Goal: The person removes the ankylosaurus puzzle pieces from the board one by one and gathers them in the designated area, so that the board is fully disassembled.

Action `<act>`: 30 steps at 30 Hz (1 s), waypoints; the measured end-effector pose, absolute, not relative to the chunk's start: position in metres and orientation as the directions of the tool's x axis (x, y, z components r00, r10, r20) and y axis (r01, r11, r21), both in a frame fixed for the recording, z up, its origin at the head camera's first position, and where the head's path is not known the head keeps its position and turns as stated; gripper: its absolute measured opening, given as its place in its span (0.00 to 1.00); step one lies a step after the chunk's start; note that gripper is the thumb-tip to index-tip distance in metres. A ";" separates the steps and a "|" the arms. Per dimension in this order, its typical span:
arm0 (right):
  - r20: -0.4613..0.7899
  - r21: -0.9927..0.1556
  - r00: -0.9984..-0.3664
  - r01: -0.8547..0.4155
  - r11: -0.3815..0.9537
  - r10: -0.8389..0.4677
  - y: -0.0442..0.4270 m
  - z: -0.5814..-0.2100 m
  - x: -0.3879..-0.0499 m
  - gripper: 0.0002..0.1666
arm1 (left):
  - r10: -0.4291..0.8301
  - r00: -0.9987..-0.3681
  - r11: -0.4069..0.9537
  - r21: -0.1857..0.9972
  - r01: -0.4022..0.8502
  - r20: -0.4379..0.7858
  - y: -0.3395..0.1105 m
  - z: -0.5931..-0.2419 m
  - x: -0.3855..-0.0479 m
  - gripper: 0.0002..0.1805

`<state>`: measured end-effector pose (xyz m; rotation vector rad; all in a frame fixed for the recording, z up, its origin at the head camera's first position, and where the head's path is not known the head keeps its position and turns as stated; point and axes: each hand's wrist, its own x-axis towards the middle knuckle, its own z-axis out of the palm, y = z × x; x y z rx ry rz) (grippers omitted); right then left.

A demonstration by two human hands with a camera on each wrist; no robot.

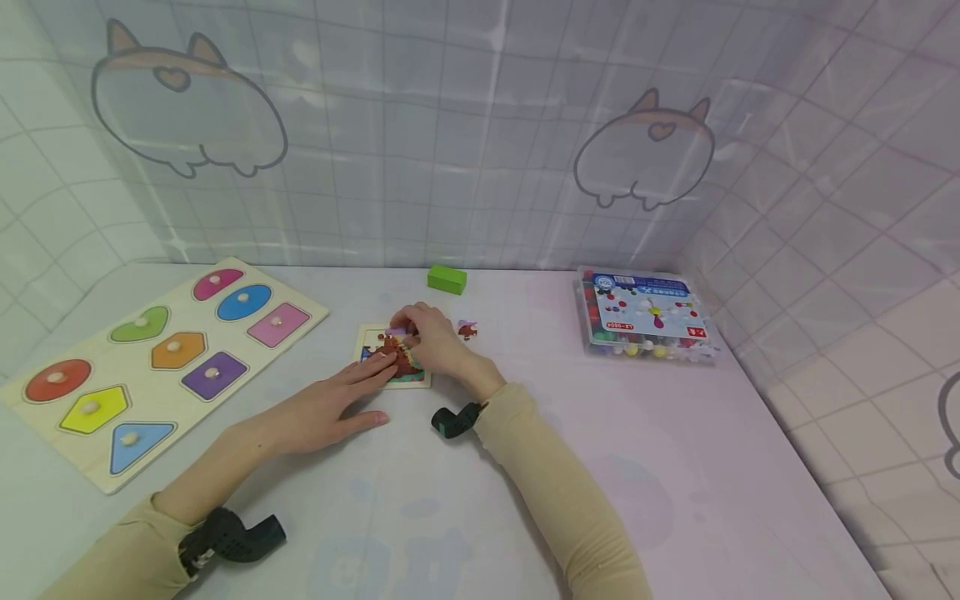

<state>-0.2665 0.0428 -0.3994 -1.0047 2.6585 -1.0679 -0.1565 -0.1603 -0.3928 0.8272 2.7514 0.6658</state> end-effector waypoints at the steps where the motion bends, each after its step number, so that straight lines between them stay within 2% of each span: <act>1: 0.139 -0.649 -0.776 -0.540 0.536 -0.615 0.043 -0.400 -0.267 0.20 | 0.561 -0.826 0.744 0.471 0.474 -0.054 -0.160 -0.393 -0.156 0.40; 14: 0.107 -0.657 -0.797 -0.505 0.560 -0.594 0.043 -0.399 -0.266 0.18 | 0.568 -0.822 0.742 0.465 0.483 -0.052 -0.160 -0.394 -0.157 0.41; 30: 0.152 -0.661 -0.780 -0.537 0.524 -0.607 0.043 -0.398 -0.266 0.16 | 0.557 -0.829 0.750 0.457 0.478 -0.047 -0.160 -0.395 -0.156 0.41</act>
